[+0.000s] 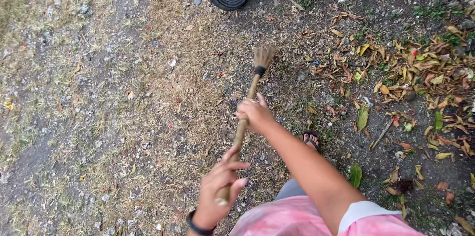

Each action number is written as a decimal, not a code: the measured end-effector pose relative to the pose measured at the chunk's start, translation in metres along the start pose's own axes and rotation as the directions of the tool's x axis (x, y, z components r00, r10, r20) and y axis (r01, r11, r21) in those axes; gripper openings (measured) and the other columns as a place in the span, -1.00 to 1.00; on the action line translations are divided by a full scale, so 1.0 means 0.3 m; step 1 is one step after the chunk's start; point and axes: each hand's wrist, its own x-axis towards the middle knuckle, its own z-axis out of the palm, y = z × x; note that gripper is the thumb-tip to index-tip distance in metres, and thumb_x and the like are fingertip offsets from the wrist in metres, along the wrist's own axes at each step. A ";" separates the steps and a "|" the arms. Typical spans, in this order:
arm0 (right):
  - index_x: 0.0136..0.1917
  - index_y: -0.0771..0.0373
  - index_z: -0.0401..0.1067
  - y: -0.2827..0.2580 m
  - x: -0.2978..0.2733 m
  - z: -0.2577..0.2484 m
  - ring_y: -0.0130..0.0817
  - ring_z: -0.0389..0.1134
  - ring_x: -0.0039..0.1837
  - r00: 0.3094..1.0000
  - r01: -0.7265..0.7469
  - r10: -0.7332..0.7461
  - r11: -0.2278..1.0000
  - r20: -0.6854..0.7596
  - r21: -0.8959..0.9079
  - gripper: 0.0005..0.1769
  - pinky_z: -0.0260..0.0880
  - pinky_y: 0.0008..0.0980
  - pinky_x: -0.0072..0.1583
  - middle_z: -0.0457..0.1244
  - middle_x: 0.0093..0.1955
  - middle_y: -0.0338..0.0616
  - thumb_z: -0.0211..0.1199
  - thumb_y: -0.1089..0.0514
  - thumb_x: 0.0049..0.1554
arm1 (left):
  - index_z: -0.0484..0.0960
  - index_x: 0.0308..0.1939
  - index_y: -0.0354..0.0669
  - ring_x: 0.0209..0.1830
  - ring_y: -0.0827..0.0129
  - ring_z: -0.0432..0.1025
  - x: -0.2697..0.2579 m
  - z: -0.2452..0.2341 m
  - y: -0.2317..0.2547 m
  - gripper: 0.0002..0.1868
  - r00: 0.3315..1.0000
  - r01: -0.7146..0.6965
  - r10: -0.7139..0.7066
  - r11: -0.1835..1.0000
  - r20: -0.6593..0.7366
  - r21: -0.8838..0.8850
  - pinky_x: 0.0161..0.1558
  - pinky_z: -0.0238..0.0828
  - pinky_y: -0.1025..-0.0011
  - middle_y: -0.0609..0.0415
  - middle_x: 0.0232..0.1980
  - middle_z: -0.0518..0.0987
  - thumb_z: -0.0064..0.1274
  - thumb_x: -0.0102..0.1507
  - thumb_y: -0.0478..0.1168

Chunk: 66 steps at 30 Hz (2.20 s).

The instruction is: The person sweeps the outdoor ground using a broom, moving dry leaves and debris across the soil and concrete path near parked motorcycles.

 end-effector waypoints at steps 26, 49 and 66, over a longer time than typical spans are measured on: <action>-0.05 0.06 0.48 0.534 0.706 -0.613 -0.12 0.04 0.54 0.997 0.069 -0.074 0.990 -0.034 -0.127 -0.82 -0.40 0.34 0.50 0.31 0.32 -0.18 0.31 0.06 0.05 | 0.51 -0.43 -0.24 0.36 -0.12 0.44 1.096 0.366 -0.153 -0.81 0.991 0.072 -0.059 0.992 -0.119 0.105 0.27 0.47 0.09 -0.09 0.07 0.72 0.12 0.27 -0.29; -0.25 0.14 0.33 0.738 0.392 -0.814 -0.20 0.36 -0.08 0.971 0.060 -0.047 0.997 -0.233 0.050 -0.73 0.29 -0.04 0.25 0.31 -0.25 -0.18 0.24 0.02 0.23 | 0.61 -0.42 -0.31 0.11 -0.29 0.59 1.173 0.258 -0.150 -0.68 0.937 0.190 -0.328 0.768 -0.121 -0.611 0.08 0.51 -0.20 -0.27 -0.15 0.75 0.06 0.34 -0.16; -0.18 0.12 0.39 1.038 0.432 -0.924 -0.24 0.36 0.24 0.918 -0.383 0.367 0.918 -0.152 -0.100 -0.88 -0.25 0.09 0.63 0.35 -0.09 -0.18 0.23 0.15 0.20 | 0.68 -0.32 -0.09 0.28 -0.04 0.54 1.500 0.531 -0.288 -0.81 0.946 0.325 -0.270 0.787 0.180 -0.524 0.28 0.50 -0.09 -0.06 0.07 0.74 0.04 0.34 -0.18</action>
